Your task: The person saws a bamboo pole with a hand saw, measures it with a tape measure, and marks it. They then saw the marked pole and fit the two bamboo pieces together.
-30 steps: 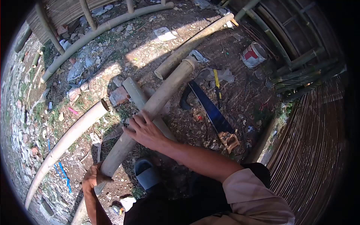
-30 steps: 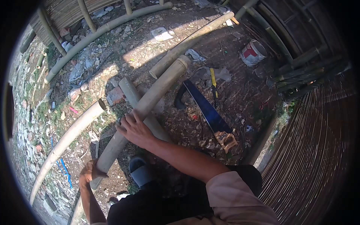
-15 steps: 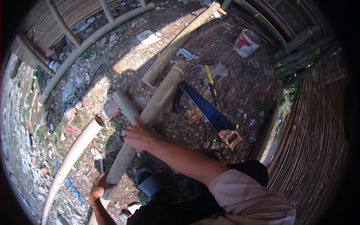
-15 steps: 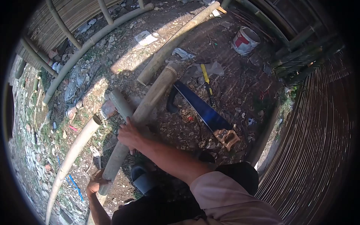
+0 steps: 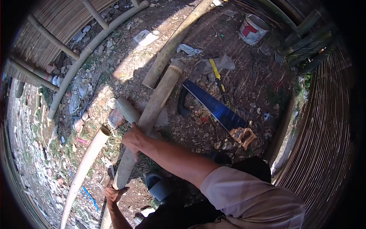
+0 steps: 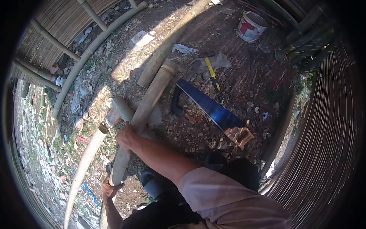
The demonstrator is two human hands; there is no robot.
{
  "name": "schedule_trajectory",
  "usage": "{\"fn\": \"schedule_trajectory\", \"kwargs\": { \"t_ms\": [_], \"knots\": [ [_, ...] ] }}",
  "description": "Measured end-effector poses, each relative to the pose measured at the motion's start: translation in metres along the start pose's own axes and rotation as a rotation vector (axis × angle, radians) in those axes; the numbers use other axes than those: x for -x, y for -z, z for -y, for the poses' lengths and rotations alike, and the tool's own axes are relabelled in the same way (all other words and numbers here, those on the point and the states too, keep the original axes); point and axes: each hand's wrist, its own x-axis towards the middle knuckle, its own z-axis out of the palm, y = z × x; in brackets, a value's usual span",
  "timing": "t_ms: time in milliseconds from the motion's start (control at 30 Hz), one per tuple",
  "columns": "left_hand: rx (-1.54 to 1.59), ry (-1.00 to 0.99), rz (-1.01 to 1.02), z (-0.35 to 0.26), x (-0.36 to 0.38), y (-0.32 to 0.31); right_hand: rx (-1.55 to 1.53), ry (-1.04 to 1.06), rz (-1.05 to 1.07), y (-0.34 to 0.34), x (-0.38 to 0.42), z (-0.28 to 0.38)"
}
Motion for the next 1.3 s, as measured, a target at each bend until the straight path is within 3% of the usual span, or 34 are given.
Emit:
{"fn": "schedule_trajectory", "kwargs": {
  "t_ms": [67, 133, 233, 300, 333, 400, 433, 500, 533, 600, 633, 700, 733, 833, 900, 967, 1033, 1100, 1167, 1300],
  "knots": [
    [0.001, -0.006, -0.005, -0.002, 0.000, -0.002, -0.224, 0.047, -0.197, 0.041, 0.121, -0.019],
    [-0.076, -0.079, -0.053, -0.002, 0.003, -0.004, -0.699, 0.139, -0.429, 0.081, 0.205, -0.043],
    [-0.048, 0.005, -0.089, 0.003, 0.006, -0.006, -1.620, 0.239, -0.571, 0.099, 0.225, -0.076],
    [-0.005, -0.008, -0.106, 0.005, 0.009, -0.010, -1.349, 0.331, -0.576, 0.087, 0.220, -0.084],
    [-0.153, 0.068, -0.157, -0.013, 0.014, -0.013, -1.153, 0.357, -0.616, 0.086, 0.233, -0.071],
    [-0.179, 0.004, -0.214, -0.001, 0.014, -0.018, -0.814, 0.458, -0.687, 0.086, 0.262, -0.046],
    [-0.247, -0.005, -0.228, -0.014, 0.012, -0.023, -0.810, 0.464, -0.677, 0.085, 0.276, -0.031],
    [-0.273, 0.095, -0.147, -0.058, 0.012, -0.029, -0.132, 0.527, -0.613, 0.075, 0.296, -0.007],
    [-0.280, 0.030, -0.190, -0.074, 0.010, -0.037, -0.131, 0.547, -0.582, 0.062, 0.293, -0.005],
    [-0.289, -0.121, -0.234, -0.100, 0.002, -0.053, 0.163, 0.407, -0.620, 0.037, 0.286, -0.009],
    [-0.291, -0.224, -0.232, -0.111, -0.005, -0.058, 0.167, 0.335, -0.621, 0.044, 0.287, -0.027],
    [0.055, -0.355, -0.141, -0.137, -0.003, -0.052, 0.171, 0.203, -0.591, 0.064, 0.296, -0.070],
    [-0.010, -0.268, -0.041, -0.150, 0.004, -0.034, 0.172, 0.147, -0.563, 0.073, 0.306, -0.088],
    [-0.283, -0.286, -0.253, -0.086, 0.023, -0.009, 0.305, 0.008, -0.726, 0.091, 0.325, -0.138],
    [-0.429, -0.192, -0.241, -0.035, 0.036, -0.004, 0.351, -0.046, -0.778, 0.087, 0.321, -0.172],
    [-0.513, -0.133, -0.227, -0.004, 0.053, -0.011, 0.354, -0.234, -0.798, 0.078, 0.316, -0.196],
    [-0.541, -0.055, -0.246, 0.026, 0.057, -0.027, 0.253, -0.298, -0.691, 0.081, 0.324, -0.181],
    [-0.484, -0.107, -0.386, 0.031, 0.058, -0.043, 0.155, -0.343, -0.585, 0.086, 0.323, -0.164],
    [-0.442, -0.155, -0.347, 0.048, 0.055, -0.056, 0.216, -0.364, -0.433, 0.087, 0.321, -0.157],
    [-0.555, -0.164, -0.523, 0.050, 0.063, -0.072, 0.184, -0.366, -0.409, 0.077, 0.323, -0.140]
  ]
}}
